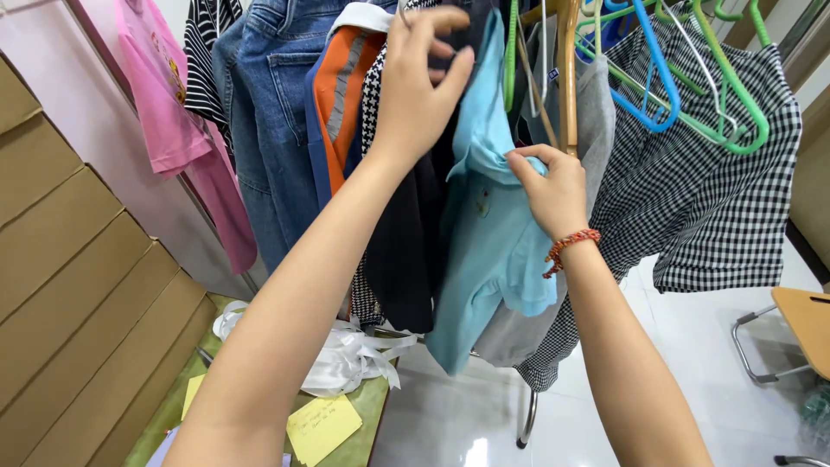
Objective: The person takes a light blue shirt and a black shirt from a clothing rack, folds each one neatly on a table, and then places the black shirt into a clear plastic bag.
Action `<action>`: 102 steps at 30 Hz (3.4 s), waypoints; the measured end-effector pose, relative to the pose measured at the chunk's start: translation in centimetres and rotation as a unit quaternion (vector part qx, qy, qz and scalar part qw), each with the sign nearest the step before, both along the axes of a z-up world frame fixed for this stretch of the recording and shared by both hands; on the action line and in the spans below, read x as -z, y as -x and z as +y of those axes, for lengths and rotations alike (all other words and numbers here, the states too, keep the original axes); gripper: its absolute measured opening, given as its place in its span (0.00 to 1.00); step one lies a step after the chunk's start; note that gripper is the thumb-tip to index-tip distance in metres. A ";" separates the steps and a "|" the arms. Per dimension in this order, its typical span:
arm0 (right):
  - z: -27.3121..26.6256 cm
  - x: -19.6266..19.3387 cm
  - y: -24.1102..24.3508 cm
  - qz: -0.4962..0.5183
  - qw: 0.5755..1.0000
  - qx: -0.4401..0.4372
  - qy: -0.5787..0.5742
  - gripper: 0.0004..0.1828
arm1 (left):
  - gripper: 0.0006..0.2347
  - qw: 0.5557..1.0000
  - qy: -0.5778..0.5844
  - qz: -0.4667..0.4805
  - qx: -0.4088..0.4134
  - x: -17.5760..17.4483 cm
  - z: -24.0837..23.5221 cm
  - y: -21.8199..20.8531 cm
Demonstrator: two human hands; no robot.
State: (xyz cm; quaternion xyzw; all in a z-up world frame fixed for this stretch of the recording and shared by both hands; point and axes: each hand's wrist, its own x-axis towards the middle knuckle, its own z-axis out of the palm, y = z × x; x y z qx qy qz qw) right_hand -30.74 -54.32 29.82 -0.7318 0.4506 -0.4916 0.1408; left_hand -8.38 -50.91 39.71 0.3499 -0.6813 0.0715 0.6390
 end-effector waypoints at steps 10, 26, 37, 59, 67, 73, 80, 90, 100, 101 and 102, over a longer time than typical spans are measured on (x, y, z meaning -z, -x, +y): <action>-6.5 7.4 -0.8 0.059 0.997 0.035 -0.033 0.16 | 0.15 0.999 0.002 0.038 0.002 -1.4 -0.6 0.6; 9.3 1.0 4.9 0.216 0.970 -0.113 0.015 0.33 | 0.16 0.937 -0.297 0.069 0.170 21.8 4.3 4.4; 15.9 2.9 7.2 0.012 0.976 -0.210 -0.054 0.29 | 0.41 0.922 -0.370 0.022 0.115 25.9 20.6 7.0; 30.7 10.6 7.8 0.140 0.816 -0.523 -0.202 0.21 | 0.09 0.900 -0.179 0.269 -0.292 23.6 47.9 16.6; 42.1 12.5 3.8 0.130 0.624 -0.710 -0.299 0.21 | 0.10 0.830 -0.232 0.419 -0.285 24.0 58.8 17.0; 48.7 11.8 -0.1 0.110 0.563 -0.765 -0.293 0.05 | 0.10 0.791 -0.251 0.463 -0.310 24.9 68.3 16.4; 50.7 12.7 -2.7 0.060 0.535 -0.804 -0.254 0.06 | 0.26 0.756 -0.188 0.615 -0.124 30.0 80.7 21.7; 52.2 8.6 -3.1 0.050 0.637 -0.730 -0.242 0.13 | 0.29 0.749 -0.375 0.536 -0.107 33.5 81.3 24.8; 50.5 9.7 -3.0 0.087 0.694 -0.676 -0.230 0.17 | 0.13 0.789 -0.248 0.493 -0.269 37.6 79.7 22.2; 50.5 9.4 -2.9 0.142 0.702 -0.656 -0.235 0.17 | 0.10 0.767 -0.269 0.488 -0.319 37.8 80.4 21.8; 50.5 9.1 -2.8 0.198 0.708 -0.634 -0.241 0.17 | 0.09 0.741 -0.290 0.482 -0.367 38.0 81.2 21.5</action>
